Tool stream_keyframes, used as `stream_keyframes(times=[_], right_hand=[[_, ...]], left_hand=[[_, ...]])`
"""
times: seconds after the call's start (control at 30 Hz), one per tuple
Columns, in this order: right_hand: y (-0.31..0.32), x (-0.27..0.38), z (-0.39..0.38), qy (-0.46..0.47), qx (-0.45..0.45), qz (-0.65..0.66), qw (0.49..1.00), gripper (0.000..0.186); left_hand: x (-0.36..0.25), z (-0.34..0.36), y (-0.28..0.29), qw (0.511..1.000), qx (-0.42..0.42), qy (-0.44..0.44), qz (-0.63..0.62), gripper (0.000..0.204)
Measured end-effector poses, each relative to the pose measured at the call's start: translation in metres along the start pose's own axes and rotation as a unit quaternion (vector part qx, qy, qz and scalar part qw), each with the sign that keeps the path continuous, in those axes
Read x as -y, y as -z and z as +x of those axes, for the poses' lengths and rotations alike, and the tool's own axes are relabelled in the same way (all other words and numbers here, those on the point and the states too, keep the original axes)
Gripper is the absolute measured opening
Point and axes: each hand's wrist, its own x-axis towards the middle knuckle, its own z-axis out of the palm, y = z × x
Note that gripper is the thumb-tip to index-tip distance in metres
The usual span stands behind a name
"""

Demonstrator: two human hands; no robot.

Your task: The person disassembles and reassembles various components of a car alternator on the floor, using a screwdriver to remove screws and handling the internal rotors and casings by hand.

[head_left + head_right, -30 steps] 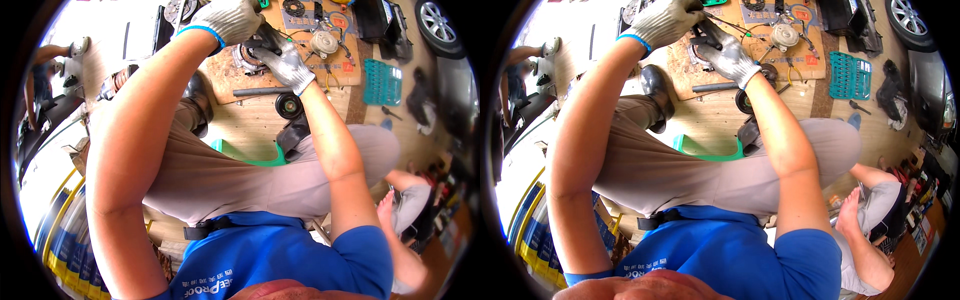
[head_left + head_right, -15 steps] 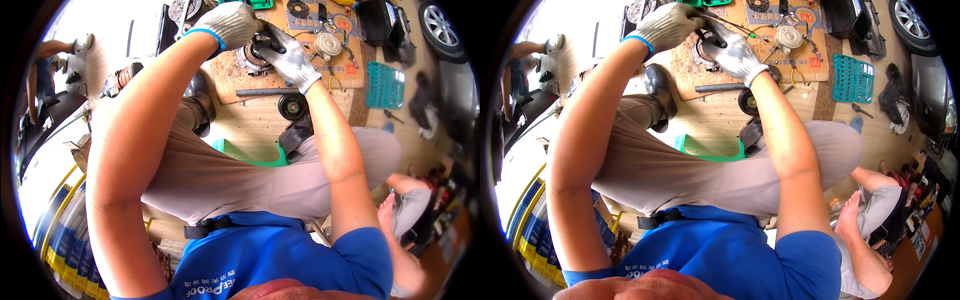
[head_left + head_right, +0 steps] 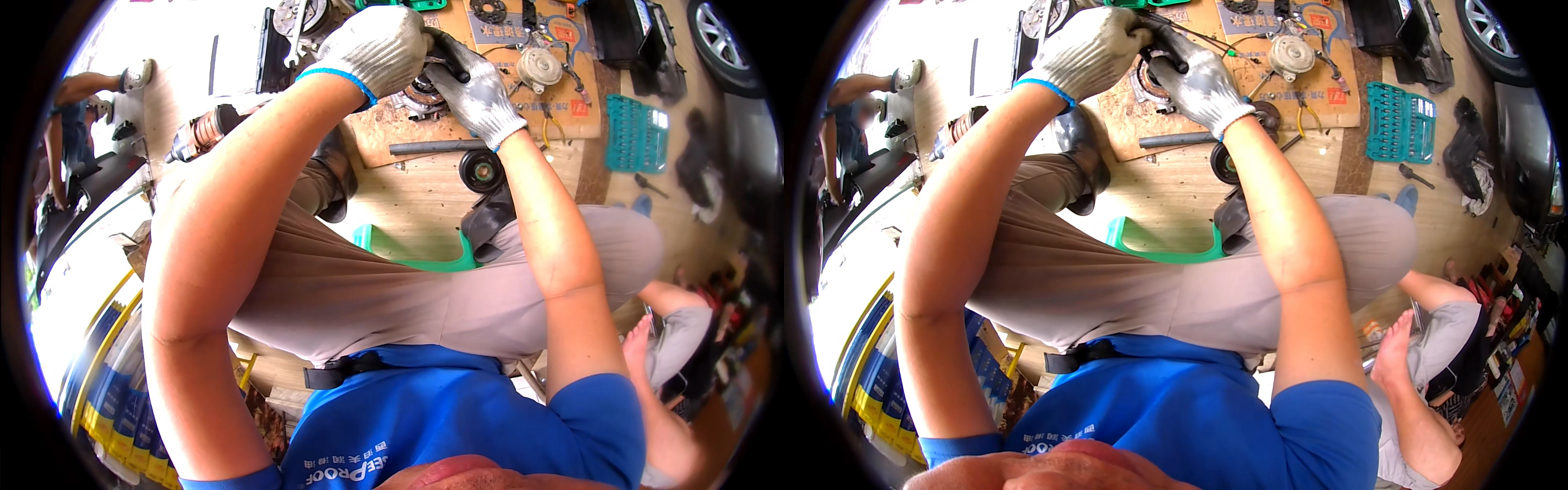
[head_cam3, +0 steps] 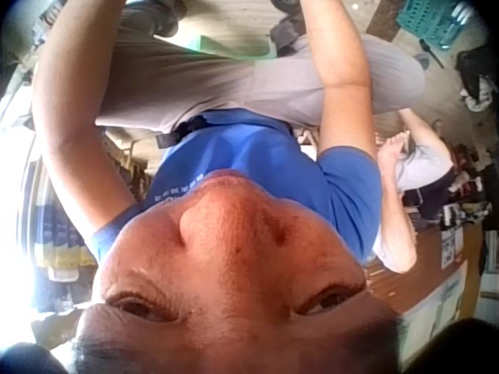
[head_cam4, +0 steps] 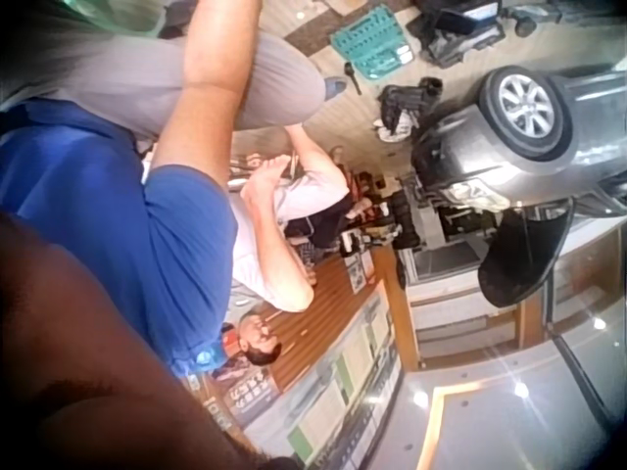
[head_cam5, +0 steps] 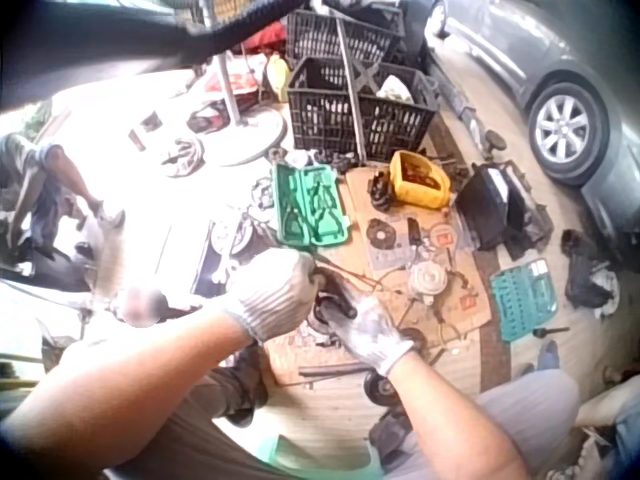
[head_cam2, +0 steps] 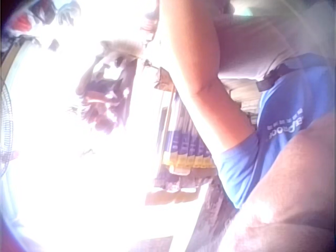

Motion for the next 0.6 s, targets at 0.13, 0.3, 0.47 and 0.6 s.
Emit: stream_keyframes(times=[0.13,0.3,0.47,0.6], right_hand=[[-0.002,-0.001,0.0,-0.009,-0.002,0.005,1.0,0.05],[-0.004,0.001,-0.001,-0.028,-0.014,0.012,0.999,0.05],[-0.005,0.001,-0.001,0.001,-0.016,-0.019,1.0,0.049],[-0.007,0.001,0.002,0.006,-0.02,-0.057,0.998,0.049]], left_hand=[[-0.002,-0.002,-0.003,1.0,-0.012,-0.012,0.018,0.033],[0.0,-0.009,-0.01,0.986,-0.017,-0.128,0.109,0.029],[0.008,-0.012,-0.013,0.977,-0.041,-0.176,0.116,0.027],[0.01,-0.012,-0.013,0.978,-0.035,-0.166,0.124,0.027]])
